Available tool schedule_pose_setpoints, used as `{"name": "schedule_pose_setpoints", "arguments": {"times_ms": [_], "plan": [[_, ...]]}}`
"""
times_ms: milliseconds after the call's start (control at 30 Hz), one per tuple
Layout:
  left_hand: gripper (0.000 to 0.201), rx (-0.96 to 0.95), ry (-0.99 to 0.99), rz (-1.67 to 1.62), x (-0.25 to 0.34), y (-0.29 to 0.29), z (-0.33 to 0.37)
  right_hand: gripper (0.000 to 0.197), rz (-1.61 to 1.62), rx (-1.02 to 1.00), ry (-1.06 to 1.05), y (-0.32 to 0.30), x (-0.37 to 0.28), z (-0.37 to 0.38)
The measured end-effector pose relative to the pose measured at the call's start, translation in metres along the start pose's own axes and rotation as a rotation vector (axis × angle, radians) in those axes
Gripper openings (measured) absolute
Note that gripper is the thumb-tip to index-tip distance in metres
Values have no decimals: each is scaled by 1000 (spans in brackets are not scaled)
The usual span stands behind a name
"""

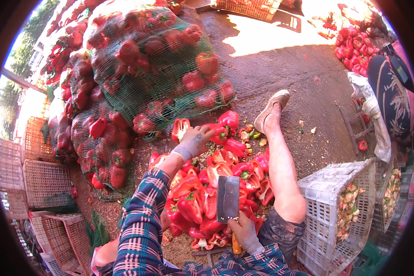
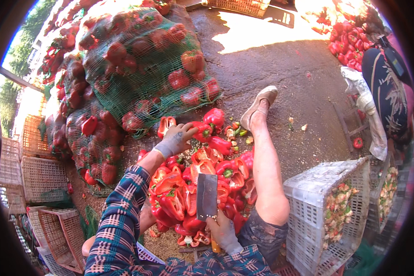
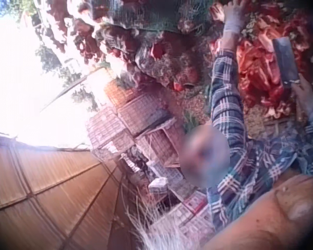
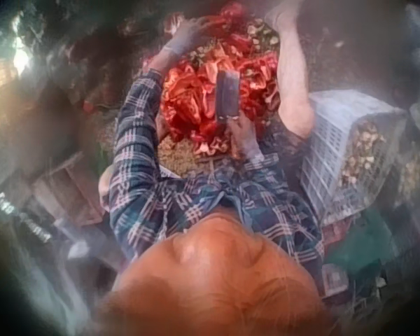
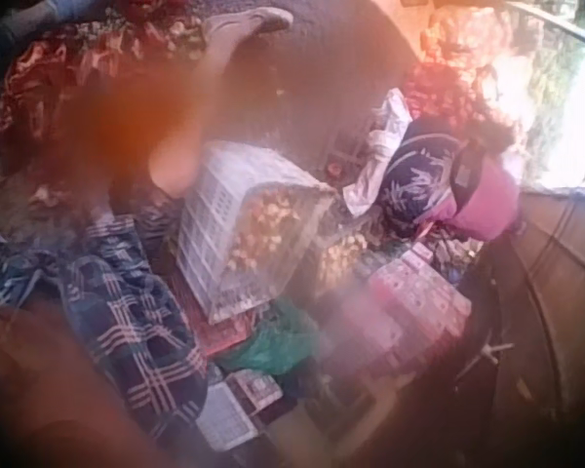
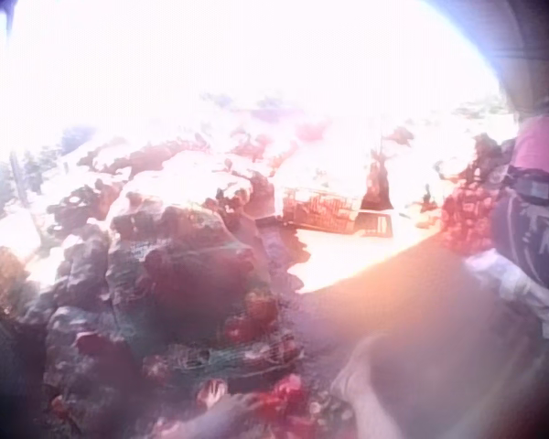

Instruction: The person cuts red bell peppers and removes the seed cores by hand, placing the processed halves into a crate.

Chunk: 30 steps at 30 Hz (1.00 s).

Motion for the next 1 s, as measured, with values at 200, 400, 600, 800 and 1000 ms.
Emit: {"name": "schedule_pose_setpoints", "arguments": {"times_ms": [200, 400, 600, 800, 1000], "plan": [[33, 106, 6, 59, 6, 31, 60, 17, 73, 34, 31, 2, 8, 6], [37, -87, -437, -733, -38, 33, 20, 24, -4, 72, -50, -7, 12, 8], [24, 38, -667, -1536, -18, -9, -73, 25, -269, 209, -473, -13, -69, -22], [33, 155, -562, -1371, 29, -77, -138, 22, -488, 228, -865, 20, -141, -67], [36, 129, -422, -1293, 59, -102, -155, 33, -845, -16, -299, 31, -16, 20]]}}
Point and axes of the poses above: each hand's wrist, its own z-axis towards the middle knuckle, its own y-axis out of the palm, x = y × z, the point moved 10 cm from there along z, towards the middle knuckle, and after that the axes turned 12 degrees about z, right-handed, at the moved point
